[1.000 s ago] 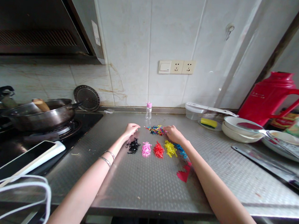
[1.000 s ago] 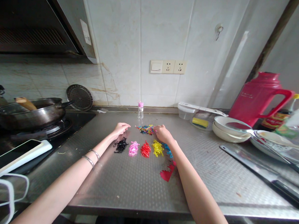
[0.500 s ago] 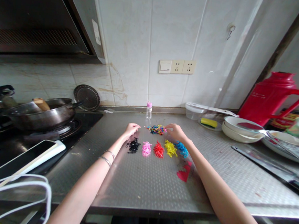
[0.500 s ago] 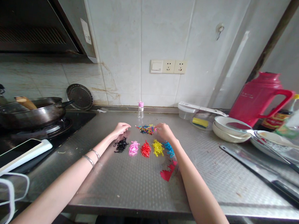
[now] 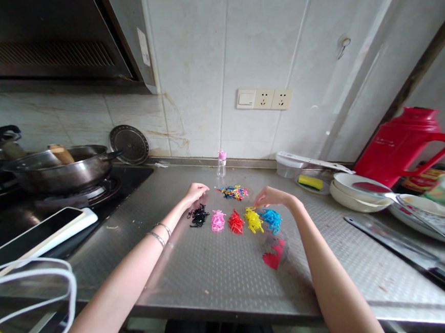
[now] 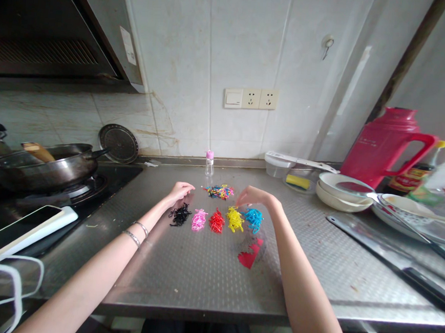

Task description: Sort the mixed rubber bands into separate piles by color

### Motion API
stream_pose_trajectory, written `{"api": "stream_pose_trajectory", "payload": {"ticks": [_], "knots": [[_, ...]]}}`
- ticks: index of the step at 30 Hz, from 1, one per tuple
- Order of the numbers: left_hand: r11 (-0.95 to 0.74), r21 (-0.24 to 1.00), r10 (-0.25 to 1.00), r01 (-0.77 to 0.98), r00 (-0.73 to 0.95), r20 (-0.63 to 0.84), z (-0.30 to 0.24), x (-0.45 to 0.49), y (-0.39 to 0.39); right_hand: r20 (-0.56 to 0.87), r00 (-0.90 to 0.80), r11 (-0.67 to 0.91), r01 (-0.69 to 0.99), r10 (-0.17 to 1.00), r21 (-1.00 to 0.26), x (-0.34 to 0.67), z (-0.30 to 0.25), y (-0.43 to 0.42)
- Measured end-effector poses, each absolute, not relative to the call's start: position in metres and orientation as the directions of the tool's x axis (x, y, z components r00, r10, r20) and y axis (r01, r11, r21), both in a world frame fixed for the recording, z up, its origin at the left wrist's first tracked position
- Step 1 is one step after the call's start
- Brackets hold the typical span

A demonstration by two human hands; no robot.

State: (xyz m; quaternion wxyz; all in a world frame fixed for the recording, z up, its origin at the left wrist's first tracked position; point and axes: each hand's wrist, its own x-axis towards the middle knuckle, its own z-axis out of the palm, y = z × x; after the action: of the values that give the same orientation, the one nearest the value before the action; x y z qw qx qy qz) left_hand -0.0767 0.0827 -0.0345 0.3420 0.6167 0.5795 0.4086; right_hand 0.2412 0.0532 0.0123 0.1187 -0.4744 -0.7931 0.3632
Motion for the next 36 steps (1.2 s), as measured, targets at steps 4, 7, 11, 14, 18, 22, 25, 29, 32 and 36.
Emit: {"api": "stream_pose_trajectory", "payload": {"ticks": [4,7,11,14,18,22,25,29,32,36], "knots": [[-0.114,0.888,0.992,0.446,0.000,0.127,-0.036,-0.077,0.083,-0.213,-0.517,0.224,0.656,0.829,-0.721,0.240,0.014,0.050],[-0.144,0.874,0.988,0.463,0.012,0.156,-0.038,-0.078,0.086,-0.137,-0.470,0.220,0.627,0.872,-0.747,0.242,0.012,0.054],[-0.200,0.849,0.978,0.490,0.046,0.203,-0.041,-0.077,0.089,0.051,-0.299,0.240,0.642,0.953,-0.728,0.253,-0.005,0.066],[-0.246,0.828,0.968,0.504,0.089,0.234,-0.041,-0.073,0.089,0.121,-0.175,0.209,0.688,0.977,-0.695,0.263,-0.025,0.075],[-0.349,0.751,0.936,0.561,0.176,0.303,-0.036,-0.061,0.083,0.187,-0.139,0.231,0.680,0.972,-0.696,0.270,-0.041,0.081],[-0.417,0.639,0.907,0.647,0.251,0.338,-0.029,-0.046,0.077,0.184,-0.142,0.231,0.659,0.973,-0.716,0.271,-0.042,0.081],[-0.413,0.572,0.906,0.708,0.255,0.339,-0.028,-0.035,0.078,0.184,-0.141,0.231,0.667,0.973,-0.709,0.270,-0.039,0.080],[-0.357,0.515,0.922,0.779,0.204,0.330,-0.031,-0.025,0.085,0.177,-0.137,0.223,0.681,0.975,-0.698,0.268,-0.039,0.079],[-0.327,0.488,0.926,0.809,0.171,0.337,-0.031,-0.022,0.089,0.187,-0.138,0.230,0.680,0.973,-0.696,0.268,-0.040,0.080],[-0.329,0.502,0.930,0.800,0.182,0.320,-0.028,-0.020,0.090,0.194,-0.142,0.238,0.685,0.971,-0.688,0.269,-0.041,0.081]]}}
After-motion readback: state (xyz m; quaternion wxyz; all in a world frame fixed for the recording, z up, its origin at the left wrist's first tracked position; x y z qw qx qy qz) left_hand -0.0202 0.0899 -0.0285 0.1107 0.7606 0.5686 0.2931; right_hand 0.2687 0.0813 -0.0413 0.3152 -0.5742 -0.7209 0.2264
